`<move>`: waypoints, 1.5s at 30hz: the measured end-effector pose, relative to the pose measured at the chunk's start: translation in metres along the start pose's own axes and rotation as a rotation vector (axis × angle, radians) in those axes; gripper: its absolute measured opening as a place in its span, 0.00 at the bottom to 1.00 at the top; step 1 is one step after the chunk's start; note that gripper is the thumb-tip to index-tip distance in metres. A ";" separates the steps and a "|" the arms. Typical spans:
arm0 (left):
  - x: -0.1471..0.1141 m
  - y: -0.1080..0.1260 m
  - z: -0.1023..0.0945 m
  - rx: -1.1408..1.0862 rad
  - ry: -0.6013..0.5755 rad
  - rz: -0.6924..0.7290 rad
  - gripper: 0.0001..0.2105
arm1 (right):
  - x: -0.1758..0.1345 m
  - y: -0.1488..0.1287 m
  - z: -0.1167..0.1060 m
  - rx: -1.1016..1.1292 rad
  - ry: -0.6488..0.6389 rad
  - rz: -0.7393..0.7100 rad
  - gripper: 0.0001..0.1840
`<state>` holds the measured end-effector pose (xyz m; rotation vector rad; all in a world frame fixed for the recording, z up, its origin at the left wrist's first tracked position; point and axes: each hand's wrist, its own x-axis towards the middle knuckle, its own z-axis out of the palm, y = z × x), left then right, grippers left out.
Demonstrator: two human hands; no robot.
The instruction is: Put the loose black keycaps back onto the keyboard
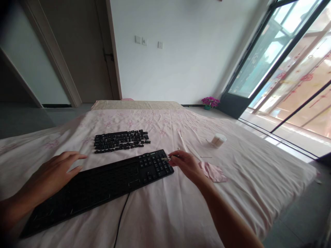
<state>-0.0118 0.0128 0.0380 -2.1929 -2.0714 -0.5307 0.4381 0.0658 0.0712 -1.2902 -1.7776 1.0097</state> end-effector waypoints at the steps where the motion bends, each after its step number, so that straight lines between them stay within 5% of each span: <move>1: 0.016 0.022 -0.006 -0.059 -0.038 0.048 0.15 | 0.008 0.000 0.010 0.084 -0.018 0.019 0.18; 6: 0.073 0.132 0.004 -0.441 -0.171 0.234 0.13 | 0.033 0.002 0.034 -0.069 -0.014 -0.071 0.09; 10: 0.091 0.171 0.039 -0.591 -0.210 0.262 0.13 | 0.037 0.000 0.029 -0.200 -0.072 -0.245 0.05; 20: 0.102 0.183 0.074 -0.660 -0.235 0.309 0.12 | 0.060 -0.009 0.032 -0.219 -0.274 -0.277 0.05; 28: 0.104 0.185 0.085 -0.641 -0.282 0.408 0.11 | 0.064 0.004 0.028 -0.196 -0.292 -0.264 0.05; 36: 0.106 0.189 0.091 -0.580 -0.306 0.450 0.08 | 0.074 0.004 0.031 -0.085 -0.407 -0.102 0.06; 45: 0.100 0.196 0.095 -0.540 -0.227 0.427 0.10 | 0.054 0.006 0.056 -0.245 -0.095 -0.356 0.11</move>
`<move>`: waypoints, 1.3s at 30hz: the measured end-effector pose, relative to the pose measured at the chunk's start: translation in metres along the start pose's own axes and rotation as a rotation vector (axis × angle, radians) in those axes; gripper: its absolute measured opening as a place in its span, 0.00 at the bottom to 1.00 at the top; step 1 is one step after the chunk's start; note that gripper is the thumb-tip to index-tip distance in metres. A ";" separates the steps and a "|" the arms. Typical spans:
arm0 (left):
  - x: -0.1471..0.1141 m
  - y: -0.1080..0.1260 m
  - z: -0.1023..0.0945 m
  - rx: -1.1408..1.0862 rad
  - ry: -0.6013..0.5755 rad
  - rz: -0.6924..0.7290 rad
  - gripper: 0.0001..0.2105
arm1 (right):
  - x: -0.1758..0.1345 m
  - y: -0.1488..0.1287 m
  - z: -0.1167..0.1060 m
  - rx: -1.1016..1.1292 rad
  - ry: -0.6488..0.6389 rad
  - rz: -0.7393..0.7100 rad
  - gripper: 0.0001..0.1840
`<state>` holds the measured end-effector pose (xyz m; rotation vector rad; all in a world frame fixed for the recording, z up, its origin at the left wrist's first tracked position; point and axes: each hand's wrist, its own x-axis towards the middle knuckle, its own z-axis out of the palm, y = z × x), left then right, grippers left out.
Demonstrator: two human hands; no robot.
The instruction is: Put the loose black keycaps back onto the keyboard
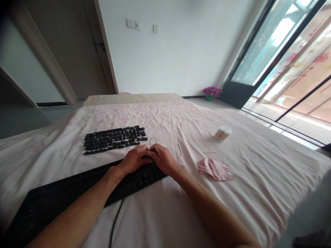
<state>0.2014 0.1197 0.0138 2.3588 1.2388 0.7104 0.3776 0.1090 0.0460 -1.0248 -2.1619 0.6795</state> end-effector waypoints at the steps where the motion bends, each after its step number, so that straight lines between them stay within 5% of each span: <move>1: -0.001 0.001 0.000 0.009 0.011 0.004 0.10 | -0.002 0.001 0.004 -0.003 0.029 -0.027 0.10; 9: -0.003 0.007 -0.002 -0.085 0.041 0.118 0.12 | -0.010 0.009 0.010 0.038 0.159 -0.076 0.09; 16: -0.006 0.010 -0.006 -0.212 -0.012 0.023 0.09 | -0.007 0.008 0.009 0.076 0.249 0.050 0.09; 25: -0.011 0.019 -0.011 -0.233 0.099 0.013 0.08 | -0.011 -0.002 0.006 0.146 0.297 -0.151 0.11; 30: -0.017 0.029 -0.023 -0.195 0.054 -0.022 0.07 | -0.011 -0.010 0.009 0.271 0.276 -0.050 0.13; 36: -0.039 0.033 -0.038 -0.464 -0.032 -0.233 0.17 | -0.005 -0.033 0.010 0.482 0.367 0.217 0.17; 39: -0.060 0.036 -0.039 -0.844 -0.003 -0.431 0.19 | -0.004 -0.046 0.005 0.467 0.417 0.220 0.18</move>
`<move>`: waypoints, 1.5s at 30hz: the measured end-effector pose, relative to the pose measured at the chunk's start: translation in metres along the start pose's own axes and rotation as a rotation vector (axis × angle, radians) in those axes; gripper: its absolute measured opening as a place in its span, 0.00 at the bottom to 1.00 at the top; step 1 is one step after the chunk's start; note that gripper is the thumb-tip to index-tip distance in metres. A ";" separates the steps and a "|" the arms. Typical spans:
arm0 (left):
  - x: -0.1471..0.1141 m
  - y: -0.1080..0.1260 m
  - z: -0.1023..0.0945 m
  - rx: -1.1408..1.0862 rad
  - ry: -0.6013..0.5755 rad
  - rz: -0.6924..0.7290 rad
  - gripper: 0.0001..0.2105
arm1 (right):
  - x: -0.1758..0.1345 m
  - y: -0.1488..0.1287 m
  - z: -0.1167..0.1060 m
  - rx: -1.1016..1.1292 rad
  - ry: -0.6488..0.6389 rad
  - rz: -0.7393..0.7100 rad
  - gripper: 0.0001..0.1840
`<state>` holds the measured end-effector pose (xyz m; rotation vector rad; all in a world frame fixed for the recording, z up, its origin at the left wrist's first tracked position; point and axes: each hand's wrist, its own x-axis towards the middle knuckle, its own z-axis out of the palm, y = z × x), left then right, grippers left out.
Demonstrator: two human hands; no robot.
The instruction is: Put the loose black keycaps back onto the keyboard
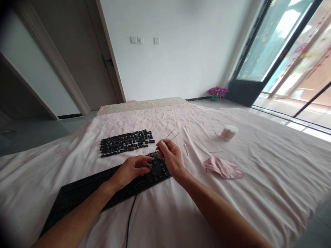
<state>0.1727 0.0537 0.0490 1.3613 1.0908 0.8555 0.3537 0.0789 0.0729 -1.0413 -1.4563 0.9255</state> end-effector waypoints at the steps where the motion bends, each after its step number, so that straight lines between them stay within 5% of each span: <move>1: -0.008 -0.002 0.000 -0.191 0.021 -0.072 0.17 | -0.001 -0.003 -0.001 -0.036 -0.020 0.000 0.18; 5: -0.041 -0.006 -0.004 -0.818 0.207 -0.267 0.10 | -0.002 -0.002 -0.015 -0.443 -0.159 -0.063 0.15; 9: -0.068 -0.009 -0.013 -1.090 0.346 -0.312 0.07 | 0.001 0.020 -0.041 -0.787 -0.110 -0.002 0.15; 17: -0.097 -0.021 -0.023 -1.140 0.405 -0.269 0.08 | 0.011 0.065 -0.076 -1.023 -0.179 0.196 0.26; 23: -0.106 -0.023 -0.022 -1.005 0.376 -0.140 0.11 | -0.004 0.040 -0.062 -1.204 -0.012 0.021 0.21; 28: -0.106 -0.025 -0.010 -0.896 0.373 -0.111 0.15 | -0.034 0.009 -0.011 -0.710 -0.148 -0.263 0.13; 33: -0.105 -0.028 -0.003 -0.778 0.440 -0.081 0.15 | -0.074 -0.005 0.038 -0.227 -0.385 -0.241 0.10; 45: -0.109 -0.027 0.005 -0.649 0.511 -0.034 0.15 | -0.093 -0.010 0.049 0.050 -0.496 -0.163 0.14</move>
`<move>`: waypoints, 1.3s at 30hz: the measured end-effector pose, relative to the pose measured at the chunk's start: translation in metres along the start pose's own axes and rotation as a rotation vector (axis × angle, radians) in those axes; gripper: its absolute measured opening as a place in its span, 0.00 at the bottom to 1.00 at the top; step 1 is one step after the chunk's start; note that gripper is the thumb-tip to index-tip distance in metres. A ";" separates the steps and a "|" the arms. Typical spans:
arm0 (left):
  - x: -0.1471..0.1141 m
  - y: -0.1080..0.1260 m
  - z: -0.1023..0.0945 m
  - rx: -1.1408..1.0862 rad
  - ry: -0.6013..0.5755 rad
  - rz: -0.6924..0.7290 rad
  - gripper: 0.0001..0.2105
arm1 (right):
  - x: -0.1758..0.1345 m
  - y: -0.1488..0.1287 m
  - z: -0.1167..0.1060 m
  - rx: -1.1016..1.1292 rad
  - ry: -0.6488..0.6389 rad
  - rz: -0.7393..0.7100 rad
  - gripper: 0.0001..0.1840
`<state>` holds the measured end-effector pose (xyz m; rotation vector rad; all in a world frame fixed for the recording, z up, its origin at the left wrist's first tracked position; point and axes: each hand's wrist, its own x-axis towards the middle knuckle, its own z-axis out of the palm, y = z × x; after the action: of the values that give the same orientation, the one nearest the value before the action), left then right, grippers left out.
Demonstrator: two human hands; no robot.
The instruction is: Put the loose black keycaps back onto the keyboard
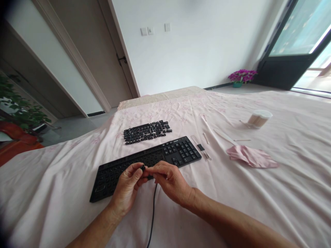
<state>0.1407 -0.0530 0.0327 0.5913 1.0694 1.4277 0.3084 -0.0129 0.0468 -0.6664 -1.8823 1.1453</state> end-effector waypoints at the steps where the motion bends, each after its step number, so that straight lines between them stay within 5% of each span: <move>1: -0.001 0.000 0.001 0.009 0.005 -0.002 0.15 | -0.001 0.001 0.001 0.006 0.002 0.000 0.15; 39: -0.004 -0.006 0.001 0.100 0.062 0.052 0.17 | -0.014 0.012 0.010 -0.148 -0.094 -0.054 0.23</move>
<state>0.1453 -0.0571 0.0289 0.6542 1.1872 1.4513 0.3076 -0.0227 0.0286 -0.6478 -2.0675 1.0265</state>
